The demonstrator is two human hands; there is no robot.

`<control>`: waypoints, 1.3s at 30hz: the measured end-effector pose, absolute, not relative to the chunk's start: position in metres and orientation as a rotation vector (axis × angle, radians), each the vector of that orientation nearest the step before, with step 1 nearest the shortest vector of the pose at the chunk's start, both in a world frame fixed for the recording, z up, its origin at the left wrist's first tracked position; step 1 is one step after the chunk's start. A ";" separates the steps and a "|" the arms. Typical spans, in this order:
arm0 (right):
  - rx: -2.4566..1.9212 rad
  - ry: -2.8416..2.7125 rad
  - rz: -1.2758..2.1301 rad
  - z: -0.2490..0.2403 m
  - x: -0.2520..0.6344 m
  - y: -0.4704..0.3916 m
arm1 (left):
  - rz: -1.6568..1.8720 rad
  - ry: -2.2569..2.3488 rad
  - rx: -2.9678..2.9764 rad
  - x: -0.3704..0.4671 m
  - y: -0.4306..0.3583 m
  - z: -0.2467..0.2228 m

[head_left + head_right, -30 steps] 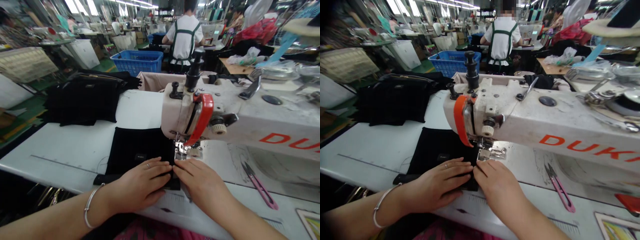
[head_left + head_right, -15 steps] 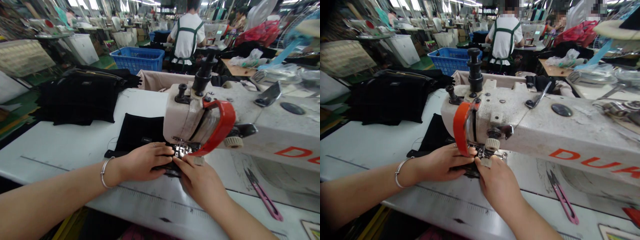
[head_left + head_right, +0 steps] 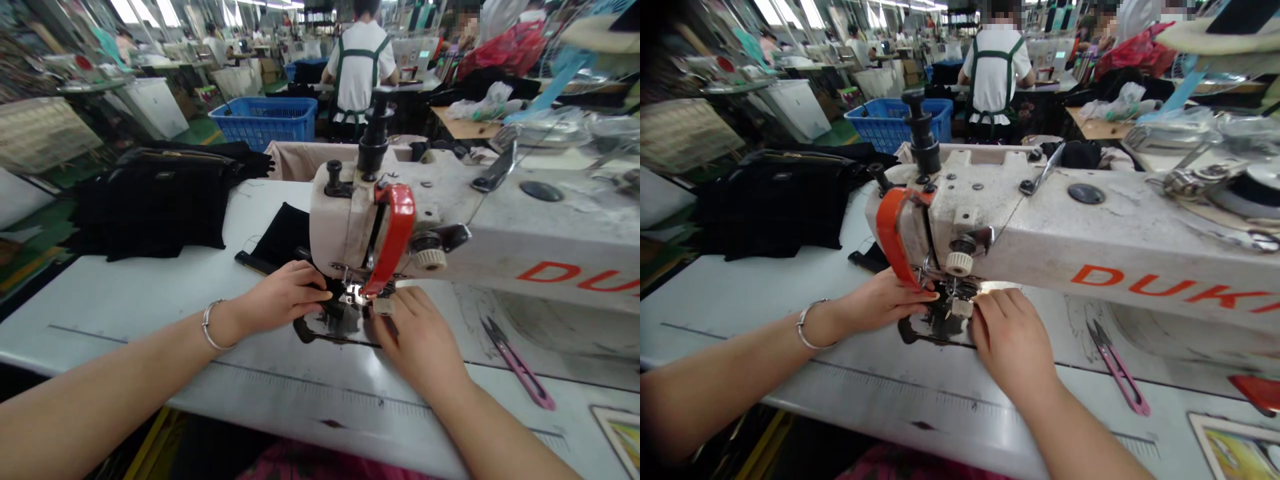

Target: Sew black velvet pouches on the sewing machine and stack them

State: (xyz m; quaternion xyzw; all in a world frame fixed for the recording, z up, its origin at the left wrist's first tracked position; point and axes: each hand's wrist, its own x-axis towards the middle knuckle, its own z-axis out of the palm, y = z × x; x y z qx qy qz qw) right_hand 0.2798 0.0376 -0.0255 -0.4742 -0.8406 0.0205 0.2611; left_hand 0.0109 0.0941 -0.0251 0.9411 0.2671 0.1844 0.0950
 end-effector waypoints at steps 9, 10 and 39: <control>-1.149 -2.324 0.180 -0.028 0.274 0.037 | 0.801 0.946 2.633 0.044 0.056 -0.026; -1.082 -2.330 0.243 -0.030 0.271 0.036 | 0.813 0.965 2.627 0.046 0.053 -0.026; -1.148 -2.300 0.274 -0.037 0.267 0.043 | 0.789 1.154 2.549 0.059 0.081 -0.032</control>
